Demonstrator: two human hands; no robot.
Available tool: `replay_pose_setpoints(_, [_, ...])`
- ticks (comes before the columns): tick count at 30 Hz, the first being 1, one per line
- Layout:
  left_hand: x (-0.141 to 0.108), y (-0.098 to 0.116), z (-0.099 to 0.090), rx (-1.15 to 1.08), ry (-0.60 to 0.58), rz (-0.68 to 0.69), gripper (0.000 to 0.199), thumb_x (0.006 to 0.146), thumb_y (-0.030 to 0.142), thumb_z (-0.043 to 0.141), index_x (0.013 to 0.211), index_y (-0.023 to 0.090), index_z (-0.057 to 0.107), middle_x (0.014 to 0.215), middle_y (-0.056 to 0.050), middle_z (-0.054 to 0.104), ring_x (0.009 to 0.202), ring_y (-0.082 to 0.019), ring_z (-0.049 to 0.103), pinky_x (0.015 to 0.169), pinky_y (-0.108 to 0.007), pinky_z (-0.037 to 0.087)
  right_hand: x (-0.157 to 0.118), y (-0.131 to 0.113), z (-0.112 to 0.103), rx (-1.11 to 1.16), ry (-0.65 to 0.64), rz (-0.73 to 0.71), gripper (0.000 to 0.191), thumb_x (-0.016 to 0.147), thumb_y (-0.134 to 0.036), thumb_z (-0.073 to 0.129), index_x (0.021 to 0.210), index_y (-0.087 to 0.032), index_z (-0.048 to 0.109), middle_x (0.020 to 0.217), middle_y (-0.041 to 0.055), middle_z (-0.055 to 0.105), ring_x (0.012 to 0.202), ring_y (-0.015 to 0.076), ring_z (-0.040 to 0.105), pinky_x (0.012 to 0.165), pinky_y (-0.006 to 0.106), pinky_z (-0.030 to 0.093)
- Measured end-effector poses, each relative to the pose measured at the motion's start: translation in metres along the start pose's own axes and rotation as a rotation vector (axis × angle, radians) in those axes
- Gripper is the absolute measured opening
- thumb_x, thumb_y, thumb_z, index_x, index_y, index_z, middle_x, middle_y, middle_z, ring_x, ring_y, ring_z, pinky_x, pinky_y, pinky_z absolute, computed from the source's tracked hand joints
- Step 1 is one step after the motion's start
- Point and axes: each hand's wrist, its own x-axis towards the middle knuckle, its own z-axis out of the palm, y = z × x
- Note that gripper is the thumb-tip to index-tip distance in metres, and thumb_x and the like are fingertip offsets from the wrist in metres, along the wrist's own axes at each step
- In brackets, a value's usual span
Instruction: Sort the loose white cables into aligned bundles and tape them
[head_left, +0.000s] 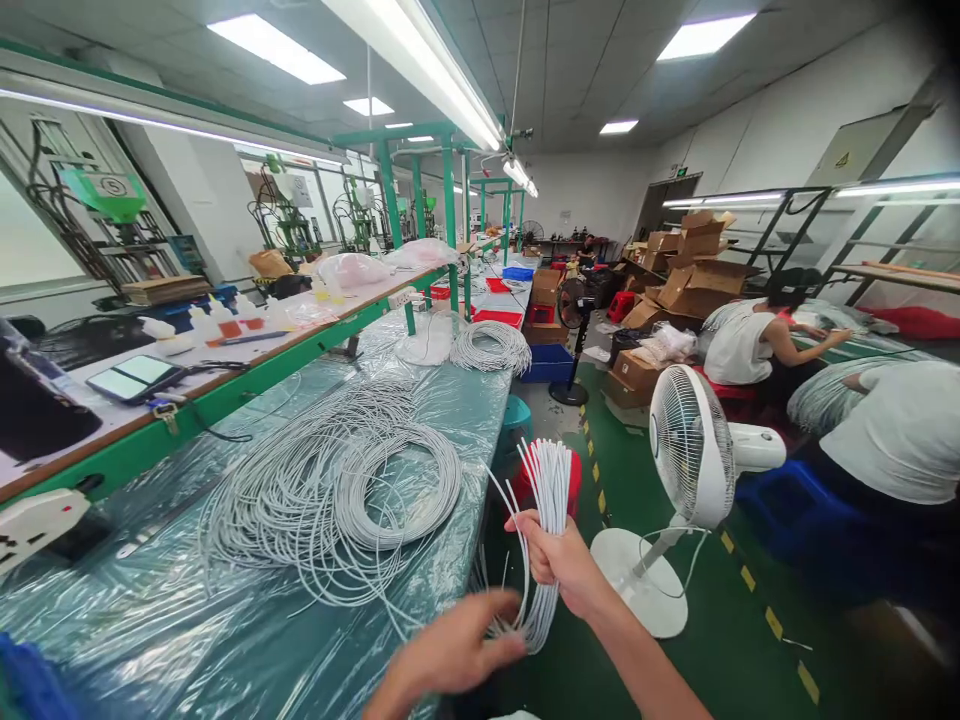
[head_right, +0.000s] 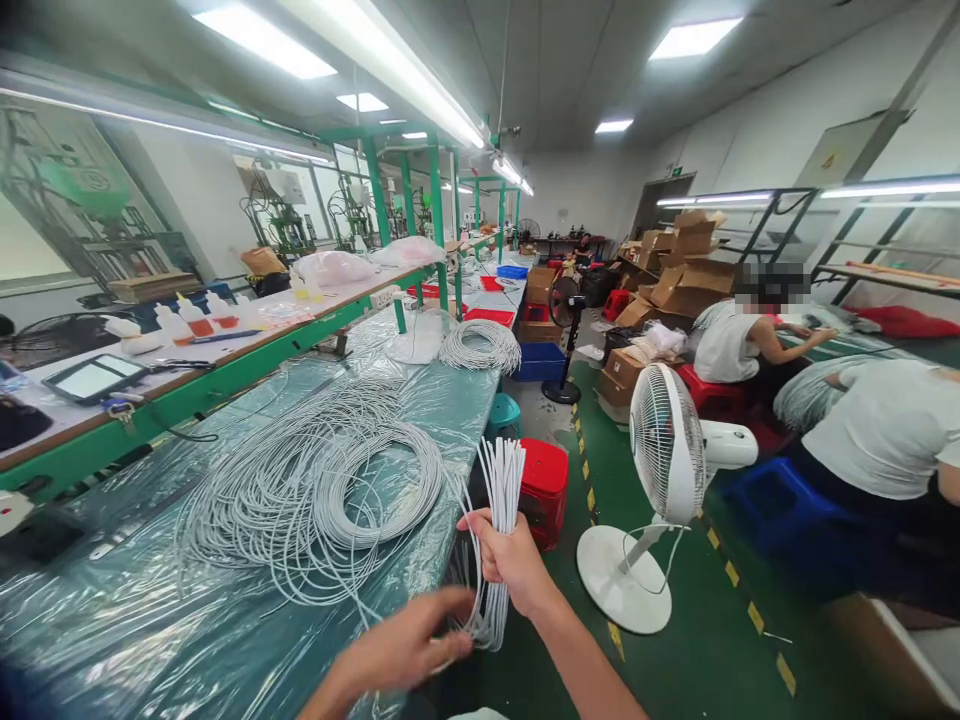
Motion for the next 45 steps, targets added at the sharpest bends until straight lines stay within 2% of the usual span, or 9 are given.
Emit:
replay_pose_setpoints(3, [0.02,0.026,-0.033,-0.377,0.301,0.084,0.04,0.092,0.045,0.049,0.119,0.02,0.062,0.112,-0.007,0.069,0.103,-0.021,0.062,0.095,-0.033,0.046,-0.003,0.01,0.01,-0.038,-0.037,0.019,0.055,0.063,-0.064,0.077,0.077,-0.013,0.064,0.039,-0.013,0.022,0.036,0.003,0.013,0.036,0.021,0.01])
replay_pose_setpoints(8, [0.05,0.038,-0.04,-0.555,0.652,0.102,0.044,0.085,0.044,0.062,0.117,0.014,0.059,0.07,0.001,0.062,0.067,-0.015,0.062,0.066,-0.026,0.049,-0.007,0.019,0.019,-0.059,-0.032,0.079,0.059,0.059,-0.066,0.079,0.078,-0.012,0.064,0.04,-0.0125,0.022,0.037,0.0037,0.013,0.038,0.023,0.008])
replay_pose_setpoints(14, [0.05,0.034,-0.025,-0.522,0.616,0.103,0.065,0.089,0.039,0.06,0.145,0.017,0.036,0.076,-0.001,0.068,0.069,-0.013,0.063,0.067,-0.024,0.05,-0.006,0.023,0.008,-0.056,-0.023,0.107,0.06,0.059,-0.069,0.077,0.077,-0.015,0.059,0.039,-0.0133,0.022,0.036,0.0034,0.012,0.037,0.022,0.009])
replay_pose_setpoints(19, [0.047,0.034,-0.018,-0.553,0.464,0.062,0.064,0.087,0.044,0.061,0.143,0.016,0.044,0.087,-0.007,0.073,0.089,-0.021,0.069,0.07,-0.028,0.055,-0.006,0.024,0.006,-0.049,-0.011,0.104,0.056,0.061,-0.066,0.077,0.074,-0.018,0.052,0.039,-0.0142,0.023,0.034,0.0031,0.013,0.036,0.021,0.01])
replay_pose_setpoints(24, [0.048,0.03,-0.017,-0.493,0.397,0.085,0.051,0.088,0.045,0.059,0.129,0.015,0.059,0.09,-0.007,0.073,0.082,-0.018,0.067,0.076,-0.028,0.053,-0.006,0.023,0.01,-0.035,-0.044,0.092,0.053,0.064,-0.063,0.077,0.073,-0.02,0.048,0.04,-0.0146,0.022,0.034,0.0028,0.013,0.035,0.02,0.012])
replay_pose_setpoints(30, [0.047,0.026,-0.016,-0.64,0.422,0.035,0.057,0.085,0.048,0.062,0.132,0.016,0.055,0.086,-0.004,0.07,0.076,-0.016,0.064,0.066,-0.025,0.052,-0.003,0.03,0.01,-0.037,-0.059,0.067,0.054,0.066,-0.066,0.074,0.078,-0.015,0.058,0.038,-0.0138,0.023,0.034,0.0034,0.014,0.034,0.021,0.013])
replay_pose_setpoints(34, [0.043,0.025,-0.018,-0.458,0.543,0.03,0.032,0.084,0.045,0.064,0.087,0.014,0.072,0.066,0.001,0.058,0.062,-0.011,0.053,0.059,-0.021,0.044,0.001,0.032,0.011,-0.051,-0.067,0.036,0.052,0.068,-0.065,0.073,0.074,-0.015,0.058,0.039,-0.0127,0.024,0.034,0.0036,0.014,0.034,0.021,0.014])
replay_pose_setpoints(36, [0.039,0.027,-0.022,-0.34,0.574,0.044,0.038,0.084,0.044,0.065,0.061,0.013,0.065,0.06,0.002,0.051,0.059,-0.01,0.048,0.056,-0.021,0.039,0.003,0.032,0.012,-0.064,-0.094,0.037,0.051,0.069,-0.064,0.073,0.072,-0.016,0.057,0.039,-0.0124,0.023,0.034,0.0039,0.015,0.034,0.021,0.014])
replay_pose_setpoints(45, [0.035,0.039,-0.053,-0.573,0.525,-0.096,0.042,0.078,0.053,0.068,0.067,0.012,0.068,0.048,0.003,0.052,0.043,-0.007,0.042,0.043,-0.019,0.029,0.004,0.041,0.024,-0.275,-0.187,-0.027,0.036,0.067,-0.043,0.08,0.065,-0.014,0.059,0.051,-0.0054,0.041,0.045,0.007,0.03,0.041,0.022,0.023])
